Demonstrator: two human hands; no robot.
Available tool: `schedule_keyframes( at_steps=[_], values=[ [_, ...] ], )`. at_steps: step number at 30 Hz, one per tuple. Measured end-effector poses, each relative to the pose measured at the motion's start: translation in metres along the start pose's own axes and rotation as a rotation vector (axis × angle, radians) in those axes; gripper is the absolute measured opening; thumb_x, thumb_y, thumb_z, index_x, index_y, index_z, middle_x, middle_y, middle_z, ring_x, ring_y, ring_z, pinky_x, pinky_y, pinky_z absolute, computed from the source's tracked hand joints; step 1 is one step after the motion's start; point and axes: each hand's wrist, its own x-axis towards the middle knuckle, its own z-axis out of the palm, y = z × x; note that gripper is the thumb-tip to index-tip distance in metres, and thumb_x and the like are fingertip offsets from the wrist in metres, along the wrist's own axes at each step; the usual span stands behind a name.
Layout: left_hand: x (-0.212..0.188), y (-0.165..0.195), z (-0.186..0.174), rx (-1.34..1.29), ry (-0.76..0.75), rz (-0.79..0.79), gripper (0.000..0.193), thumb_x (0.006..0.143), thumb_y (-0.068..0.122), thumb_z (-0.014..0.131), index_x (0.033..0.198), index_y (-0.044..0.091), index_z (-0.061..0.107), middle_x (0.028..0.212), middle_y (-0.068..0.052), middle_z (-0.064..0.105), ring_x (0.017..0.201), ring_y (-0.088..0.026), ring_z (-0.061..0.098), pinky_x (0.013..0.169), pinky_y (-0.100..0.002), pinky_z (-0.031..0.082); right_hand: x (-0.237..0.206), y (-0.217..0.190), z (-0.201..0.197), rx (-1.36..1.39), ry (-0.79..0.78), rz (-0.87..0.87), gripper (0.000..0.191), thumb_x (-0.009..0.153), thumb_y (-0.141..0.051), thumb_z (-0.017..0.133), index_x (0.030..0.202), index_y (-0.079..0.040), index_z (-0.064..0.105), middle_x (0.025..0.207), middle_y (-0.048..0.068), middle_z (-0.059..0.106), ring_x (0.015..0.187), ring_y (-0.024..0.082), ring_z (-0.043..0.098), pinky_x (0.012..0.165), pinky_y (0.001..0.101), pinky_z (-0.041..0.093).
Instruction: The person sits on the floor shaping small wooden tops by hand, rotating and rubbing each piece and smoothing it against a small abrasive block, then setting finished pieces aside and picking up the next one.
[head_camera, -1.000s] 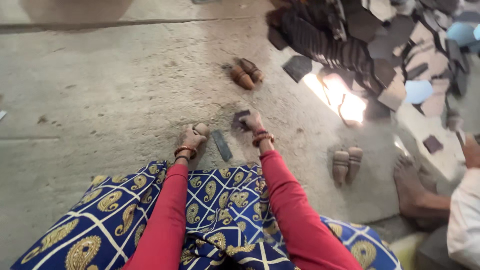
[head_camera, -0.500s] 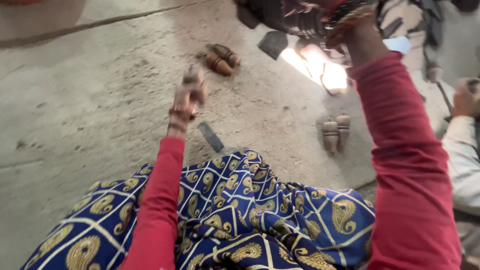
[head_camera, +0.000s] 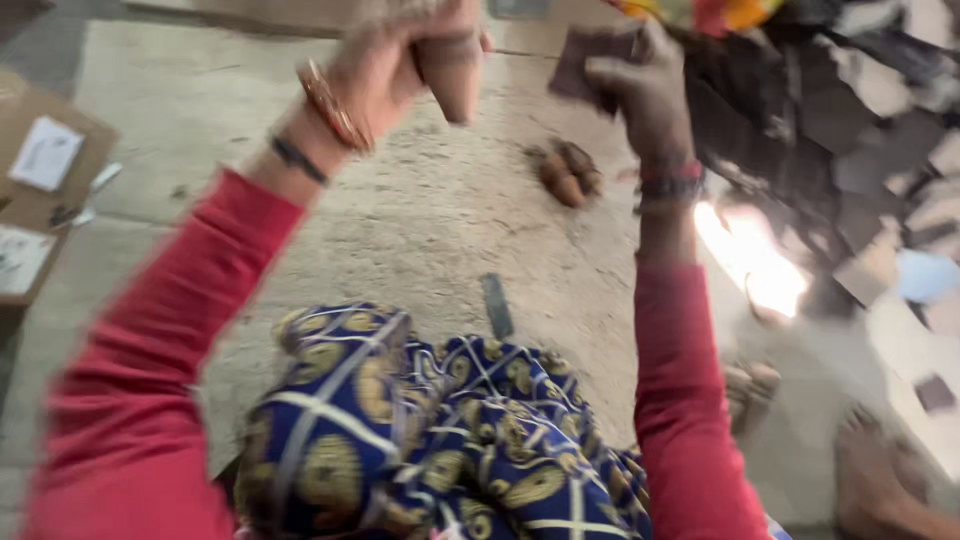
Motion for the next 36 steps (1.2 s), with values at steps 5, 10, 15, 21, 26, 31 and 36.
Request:
schedule_keyframes(
  at_steps=[5, 10, 15, 21, 26, 31, 36],
  values=[
    [-0.066, -0.086, -0.061, -0.298, 0.231, 0.117, 0.050, 0.098, 0.022, 0.080, 0.137, 0.005, 0.054, 0.131, -0.012, 0.066, 0.128, -0.022, 0.062, 0.113, -0.043, 0.054, -0.033, 0.101, 0.088, 0.364, 0.084, 0.409, 0.026, 0.104, -0.004, 0.072, 0.127, 0.006, 0.068, 0.104, 0.009, 0.070, 0.080, 0.013, 0.062, 0.065, 0.0250, 0.049],
    [-0.115, -0.189, -0.102, -0.405, 0.508, 0.063, 0.059, 0.083, 0.005, 0.076, 0.137, 0.009, 0.053, 0.134, -0.009, 0.064, 0.125, -0.021, 0.061, 0.109, -0.042, 0.053, -0.080, 0.184, 0.124, 0.541, 0.281, 0.654, 0.029, 0.092, -0.007, 0.063, 0.120, 0.001, 0.062, 0.106, 0.011, 0.072, 0.088, 0.020, 0.074, 0.078, 0.0333, 0.066],
    [-0.191, -0.264, -0.103, -0.337, 0.696, -0.127, 0.053, 0.083, -0.005, 0.063, 0.133, 0.001, 0.043, 0.108, -0.012, 0.061, 0.102, -0.027, 0.067, 0.098, -0.046, 0.059, -0.126, 0.261, 0.147, 0.183, 0.186, 0.727, 0.018, 0.094, -0.020, 0.066, 0.099, -0.002, 0.067, 0.079, 0.002, 0.068, 0.069, 0.012, 0.064, 0.058, 0.0277, 0.051],
    [-0.230, -0.305, -0.113, 0.140, 0.864, -0.330, 0.049, 0.079, 0.002, 0.077, 0.122, 0.005, 0.054, 0.122, -0.010, 0.063, 0.110, -0.021, 0.061, 0.094, -0.035, 0.054, -0.147, 0.273, 0.151, -0.755, 0.143, 0.688, 0.044, 0.086, -0.037, 0.073, 0.107, 0.001, 0.072, 0.098, 0.025, 0.073, 0.090, 0.034, 0.073, 0.079, 0.0425, 0.058],
    [-0.217, -0.295, -0.132, 0.784, 0.638, -0.478, 0.042, 0.079, 0.017, 0.083, 0.115, 0.006, 0.064, 0.107, -0.012, 0.070, 0.098, -0.022, 0.065, 0.088, -0.041, 0.054, -0.134, 0.257, 0.151, -0.764, 0.090, 0.641, 0.048, 0.080, -0.039, 0.075, 0.113, -0.006, 0.065, 0.099, 0.025, 0.069, 0.093, 0.043, 0.066, 0.080, 0.0508, 0.052],
    [-0.183, -0.270, -0.150, 1.052, 0.352, -0.746, 0.048, 0.078, 0.036, 0.082, 0.117, 0.012, 0.068, 0.104, -0.017, 0.073, 0.092, -0.032, 0.072, 0.080, -0.044, 0.058, -0.140, 0.267, 0.160, -0.815, 0.008, 0.484, 0.035, 0.086, -0.038, 0.069, 0.107, -0.010, 0.065, 0.096, 0.020, 0.070, 0.091, 0.040, 0.068, 0.080, 0.0485, 0.055],
    [-0.166, -0.270, -0.175, 1.399, -0.131, -0.694, 0.049, 0.076, 0.041, 0.080, 0.116, 0.014, 0.069, 0.116, -0.020, 0.068, 0.104, -0.040, 0.067, 0.088, -0.048, 0.056, -0.146, 0.276, 0.159, -0.771, 0.065, 0.468, 0.037, 0.080, -0.037, 0.070, 0.105, -0.010, 0.066, 0.093, 0.021, 0.070, 0.088, 0.041, 0.067, 0.075, 0.0500, 0.054]
  ],
)
